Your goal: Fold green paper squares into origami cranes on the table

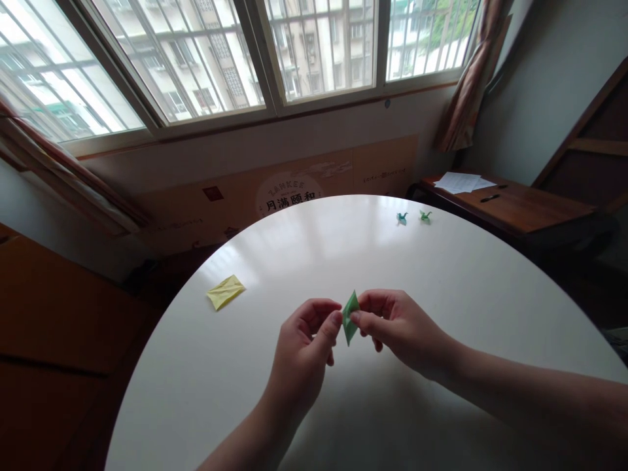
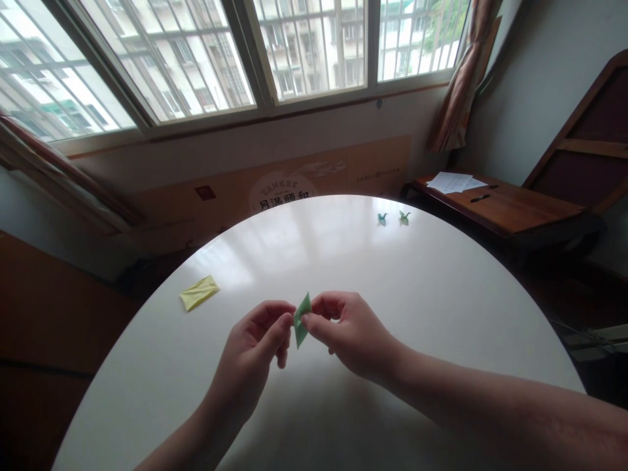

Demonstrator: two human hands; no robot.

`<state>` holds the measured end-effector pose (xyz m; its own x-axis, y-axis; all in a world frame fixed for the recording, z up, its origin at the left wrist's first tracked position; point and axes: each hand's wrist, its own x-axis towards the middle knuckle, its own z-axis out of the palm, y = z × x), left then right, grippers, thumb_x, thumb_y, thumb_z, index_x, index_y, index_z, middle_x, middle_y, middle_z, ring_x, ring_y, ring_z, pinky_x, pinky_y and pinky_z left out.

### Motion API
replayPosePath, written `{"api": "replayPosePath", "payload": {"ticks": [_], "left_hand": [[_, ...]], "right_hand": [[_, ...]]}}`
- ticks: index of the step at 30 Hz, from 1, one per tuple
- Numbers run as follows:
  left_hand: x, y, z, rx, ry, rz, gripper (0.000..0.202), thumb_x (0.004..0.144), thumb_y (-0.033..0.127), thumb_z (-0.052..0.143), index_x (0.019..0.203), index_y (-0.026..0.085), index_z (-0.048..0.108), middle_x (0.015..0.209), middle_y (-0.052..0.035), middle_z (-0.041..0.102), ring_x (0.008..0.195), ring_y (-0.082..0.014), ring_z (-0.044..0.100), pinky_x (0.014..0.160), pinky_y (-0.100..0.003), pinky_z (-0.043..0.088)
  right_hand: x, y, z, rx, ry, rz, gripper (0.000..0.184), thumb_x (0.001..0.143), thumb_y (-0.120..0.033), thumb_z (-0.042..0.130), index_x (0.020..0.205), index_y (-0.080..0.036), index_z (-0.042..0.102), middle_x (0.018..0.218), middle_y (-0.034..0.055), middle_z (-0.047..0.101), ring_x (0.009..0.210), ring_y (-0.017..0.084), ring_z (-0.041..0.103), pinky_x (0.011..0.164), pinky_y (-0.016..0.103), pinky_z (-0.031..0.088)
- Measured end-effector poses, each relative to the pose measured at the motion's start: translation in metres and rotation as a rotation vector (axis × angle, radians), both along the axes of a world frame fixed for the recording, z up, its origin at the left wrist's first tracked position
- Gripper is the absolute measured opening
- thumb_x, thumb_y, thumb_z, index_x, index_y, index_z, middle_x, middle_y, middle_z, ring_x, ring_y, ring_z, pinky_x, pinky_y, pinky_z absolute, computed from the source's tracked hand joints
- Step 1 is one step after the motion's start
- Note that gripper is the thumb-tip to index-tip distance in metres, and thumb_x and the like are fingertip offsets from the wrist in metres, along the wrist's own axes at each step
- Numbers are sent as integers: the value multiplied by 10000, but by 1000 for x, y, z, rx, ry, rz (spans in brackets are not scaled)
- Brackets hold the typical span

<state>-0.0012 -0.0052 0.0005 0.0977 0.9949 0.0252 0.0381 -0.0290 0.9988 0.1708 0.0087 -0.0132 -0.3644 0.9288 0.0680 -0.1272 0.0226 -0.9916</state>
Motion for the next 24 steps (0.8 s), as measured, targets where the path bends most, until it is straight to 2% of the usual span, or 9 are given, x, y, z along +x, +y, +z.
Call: {"api": "replayPosePath", "payload": {"ticks": [3, 6, 15, 20, 24], "left_hand": [[-1, 2, 1, -23, 39, -84, 290, 829, 426, 714, 776, 142, 690, 600, 12, 551, 489, -89, 456, 407, -177, 399], [-3, 4, 1, -26, 87, -125, 308, 820, 435, 714, 740, 137, 704, 589, 4, 547, 495, -95, 458, 411, -182, 396], [-6, 2, 4, 73, 328, -109, 291, 851, 400, 653, 737, 137, 704, 631, -32, 616, 530, -111, 470, 455, -207, 386], [-10, 4, 7, 83, 259, -145, 255, 842, 380, 671, 797, 132, 708, 685, -44, 642, 563, -122, 515, 468, -208, 413], [-10, 6, 3, 8, 174, -144, 263, 812, 378, 699, 771, 119, 685, 659, -37, 625, 532, -112, 500, 446, -205, 422]], "right_hand": [[1, 1, 1, 11, 19, -7, 168, 866, -324, 693, 852, -162, 735, 711, 12, 638, 619, 128, 554, 498, 217, 446], [1, 2, 0, 8, 24, -2, 166, 878, -322, 686, 854, -165, 735, 712, 10, 636, 622, 126, 552, 500, 213, 446], [0, 0, -3, 10, -9, 29, 132, 879, -273, 675, 813, -165, 713, 687, -2, 619, 600, 119, 528, 512, 215, 431], [1, -1, -1, 59, -97, 65, 138, 876, -267, 684, 806, -151, 711, 696, 1, 627, 618, 115, 519, 538, 216, 416], [1, -3, 2, 116, -142, 75, 113, 864, -234, 698, 788, -151, 709, 692, -3, 643, 628, 115, 528, 558, 218, 401]]}}
